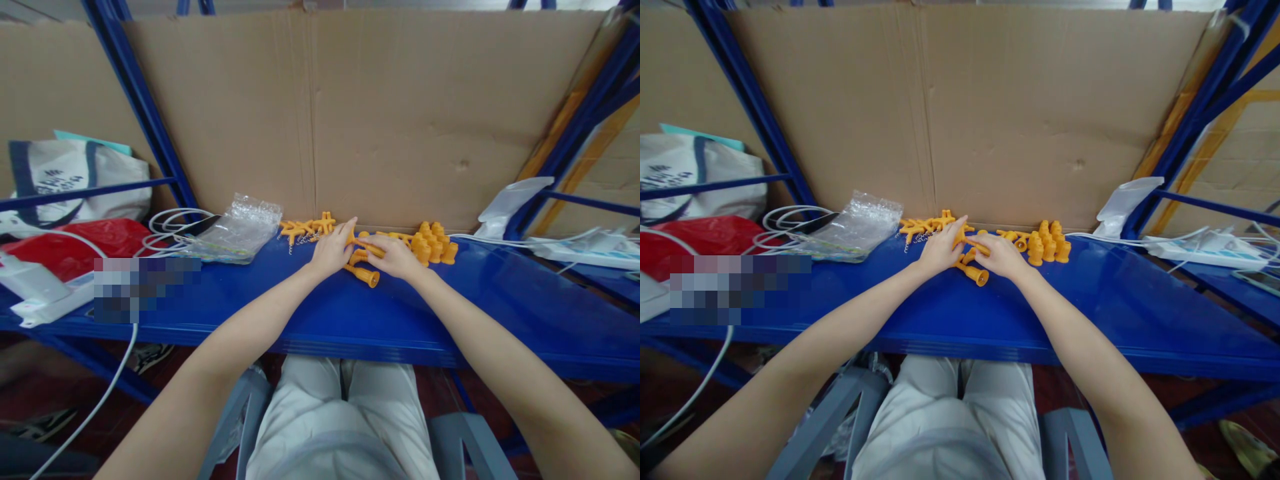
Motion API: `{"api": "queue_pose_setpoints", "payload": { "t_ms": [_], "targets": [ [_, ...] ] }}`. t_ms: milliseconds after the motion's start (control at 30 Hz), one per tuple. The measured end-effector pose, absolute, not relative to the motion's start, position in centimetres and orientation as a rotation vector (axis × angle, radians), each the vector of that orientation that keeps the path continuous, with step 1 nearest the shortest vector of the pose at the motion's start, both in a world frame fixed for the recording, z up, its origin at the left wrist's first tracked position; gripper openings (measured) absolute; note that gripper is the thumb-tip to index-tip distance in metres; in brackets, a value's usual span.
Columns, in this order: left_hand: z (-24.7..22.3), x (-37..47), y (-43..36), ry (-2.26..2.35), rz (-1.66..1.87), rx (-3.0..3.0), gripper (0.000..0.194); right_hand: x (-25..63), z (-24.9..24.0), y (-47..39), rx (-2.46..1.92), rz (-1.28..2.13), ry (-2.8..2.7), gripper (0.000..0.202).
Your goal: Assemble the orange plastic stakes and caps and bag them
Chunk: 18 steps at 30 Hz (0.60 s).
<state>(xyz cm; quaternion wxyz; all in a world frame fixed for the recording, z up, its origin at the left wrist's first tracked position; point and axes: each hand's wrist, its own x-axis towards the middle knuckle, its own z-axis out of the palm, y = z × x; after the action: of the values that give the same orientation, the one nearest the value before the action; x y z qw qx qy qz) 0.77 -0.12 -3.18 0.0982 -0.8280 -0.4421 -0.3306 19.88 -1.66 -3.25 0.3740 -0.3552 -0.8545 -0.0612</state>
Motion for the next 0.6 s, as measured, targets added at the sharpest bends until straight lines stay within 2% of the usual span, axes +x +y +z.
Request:
{"api": "queue_pose_setpoints", "payload": {
  "t_ms": [267, 433, 600],
  "targets": [
    [-2.3, 0.8, -0.8, -1.597, -0.839, -2.394, 0.055, 20.6, -3.0, -1.3, -1.052, -0.148, -2.196, 0.034],
    [-2.2, 0.7, -0.8, -1.659, -0.859, -2.368, 0.053, 21.4, -2.8, -0.9, -1.157, -0.119, -2.207, 0.040],
    [-2.2, 0.6, -0.7, -1.661, -0.861, -2.376, 0.052, 21.6, -3.2, -0.5, -1.122, -0.100, -2.212, 0.033]
  ]
}}
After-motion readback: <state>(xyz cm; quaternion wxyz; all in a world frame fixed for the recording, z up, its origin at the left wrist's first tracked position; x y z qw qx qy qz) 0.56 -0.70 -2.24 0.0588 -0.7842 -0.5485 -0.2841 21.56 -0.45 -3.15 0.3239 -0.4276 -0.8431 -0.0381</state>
